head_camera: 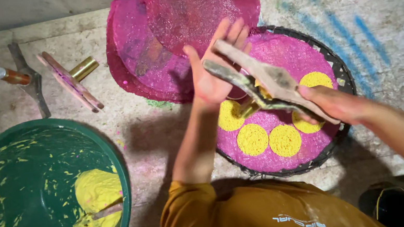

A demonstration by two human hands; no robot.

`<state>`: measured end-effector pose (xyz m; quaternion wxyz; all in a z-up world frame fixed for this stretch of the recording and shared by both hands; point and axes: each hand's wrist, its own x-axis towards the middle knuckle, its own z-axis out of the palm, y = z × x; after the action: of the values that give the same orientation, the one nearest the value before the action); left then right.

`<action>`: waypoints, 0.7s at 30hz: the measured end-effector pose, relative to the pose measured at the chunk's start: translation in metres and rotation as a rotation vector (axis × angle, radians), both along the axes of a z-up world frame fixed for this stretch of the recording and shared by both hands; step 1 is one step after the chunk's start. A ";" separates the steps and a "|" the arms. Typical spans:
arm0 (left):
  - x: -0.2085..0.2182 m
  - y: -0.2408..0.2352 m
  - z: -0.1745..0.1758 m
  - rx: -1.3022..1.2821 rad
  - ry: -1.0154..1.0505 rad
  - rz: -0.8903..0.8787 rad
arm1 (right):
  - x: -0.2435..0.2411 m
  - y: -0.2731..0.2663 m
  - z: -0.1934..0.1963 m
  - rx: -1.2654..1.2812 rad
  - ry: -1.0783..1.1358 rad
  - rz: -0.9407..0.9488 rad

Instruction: The person scoops yellow dough from a green bowl and presses it into a circular mold on a pink tray, repeating the process to form multiple round yellow discs. The person uses a wooden-handled press tool to compact the dough and then removes the finished discs to place them on a tray.

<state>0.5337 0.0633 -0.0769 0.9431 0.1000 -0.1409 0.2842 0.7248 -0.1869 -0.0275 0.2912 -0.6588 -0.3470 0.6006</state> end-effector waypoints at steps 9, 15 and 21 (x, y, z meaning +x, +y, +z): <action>-0.008 0.045 -0.007 -0.184 -0.120 0.199 | -0.019 0.090 0.039 -0.046 -0.546 0.165; -0.014 0.045 -0.036 -0.249 -0.079 0.220 | -0.038 0.096 0.042 -0.023 -0.612 0.237; 0.019 0.034 -0.045 -0.385 0.016 0.272 | -0.022 0.093 0.058 -0.104 -0.818 0.210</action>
<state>0.5531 0.0973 -0.1224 0.8989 -0.0611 -0.0618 0.4294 0.7027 -0.0943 0.0309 0.0332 -0.8177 -0.4687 0.3327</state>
